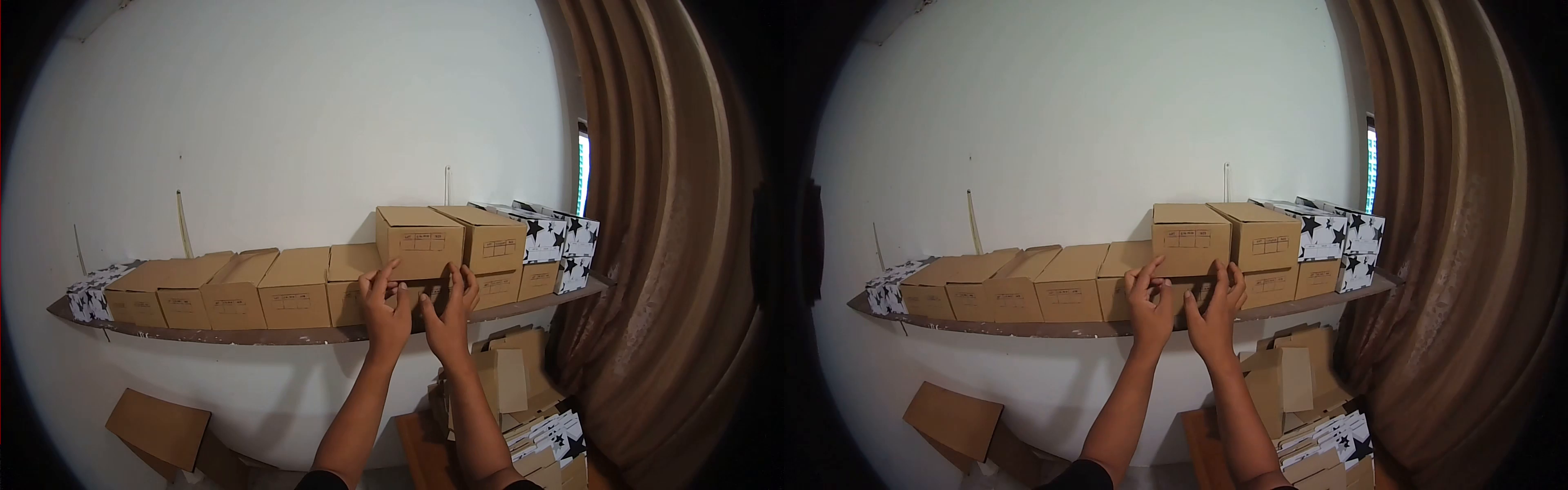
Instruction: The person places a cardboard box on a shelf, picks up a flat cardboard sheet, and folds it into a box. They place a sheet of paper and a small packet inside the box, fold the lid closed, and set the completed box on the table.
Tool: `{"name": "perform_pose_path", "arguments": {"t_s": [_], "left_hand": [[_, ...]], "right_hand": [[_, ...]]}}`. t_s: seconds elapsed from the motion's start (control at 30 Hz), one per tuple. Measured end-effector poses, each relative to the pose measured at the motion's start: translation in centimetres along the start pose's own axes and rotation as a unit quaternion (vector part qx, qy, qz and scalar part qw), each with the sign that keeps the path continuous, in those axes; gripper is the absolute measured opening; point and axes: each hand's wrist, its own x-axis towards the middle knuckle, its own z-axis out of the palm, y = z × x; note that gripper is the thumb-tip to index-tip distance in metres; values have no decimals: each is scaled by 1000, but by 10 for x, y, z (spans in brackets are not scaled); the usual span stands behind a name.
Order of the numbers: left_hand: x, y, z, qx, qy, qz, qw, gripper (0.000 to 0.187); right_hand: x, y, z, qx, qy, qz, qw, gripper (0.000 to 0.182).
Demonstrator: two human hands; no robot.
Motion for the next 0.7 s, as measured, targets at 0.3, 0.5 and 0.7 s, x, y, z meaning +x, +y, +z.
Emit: {"name": "perform_pose_path", "arguments": {"t_s": [0.3,0.5,0.7], "left_hand": [[-1,-9,-5,31,-27,26,999,49],[-2,-12,-7,20,-43,24,999,49],[-11,-8,-15,-17,-67,15,998,41]], "right_hand": [[2,8,0,-1,-29,8,1000,77],[2,9,-3,-15,-48,22,998,79],[-8,6,-12,6,-53,27,998,76]]}}
